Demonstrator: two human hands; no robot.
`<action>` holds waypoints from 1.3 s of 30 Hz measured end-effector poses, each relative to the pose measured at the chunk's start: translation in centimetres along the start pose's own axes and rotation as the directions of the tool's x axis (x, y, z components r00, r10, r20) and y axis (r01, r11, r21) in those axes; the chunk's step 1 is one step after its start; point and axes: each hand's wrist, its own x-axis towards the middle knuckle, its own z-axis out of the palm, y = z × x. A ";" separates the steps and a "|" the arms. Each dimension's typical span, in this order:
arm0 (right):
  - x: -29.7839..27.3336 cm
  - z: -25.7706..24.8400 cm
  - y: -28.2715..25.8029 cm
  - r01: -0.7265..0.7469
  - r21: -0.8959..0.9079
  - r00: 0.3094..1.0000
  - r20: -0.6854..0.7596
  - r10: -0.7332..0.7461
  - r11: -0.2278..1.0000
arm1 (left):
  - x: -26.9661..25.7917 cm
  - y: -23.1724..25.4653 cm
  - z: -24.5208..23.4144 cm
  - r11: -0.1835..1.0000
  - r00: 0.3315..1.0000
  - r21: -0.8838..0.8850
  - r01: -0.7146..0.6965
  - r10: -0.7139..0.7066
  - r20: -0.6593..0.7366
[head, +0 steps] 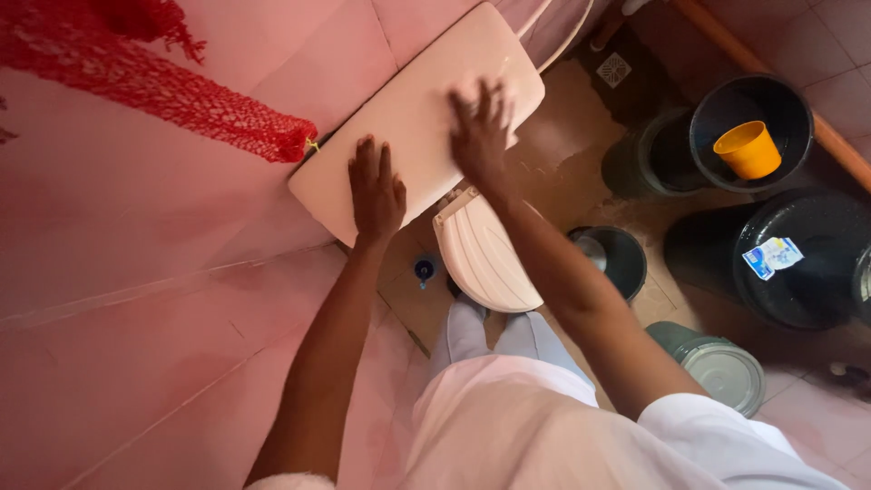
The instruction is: Cleaning the top and sides of a toilet tank and seat using a cloth.
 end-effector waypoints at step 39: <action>-5.3 0.1 -5.2 0.297 0.096 0.936 0.166 -0.310 0.950 | -0.1 0.1 0.2 0.999 0.999 0.034 0.043 -0.043 -0.010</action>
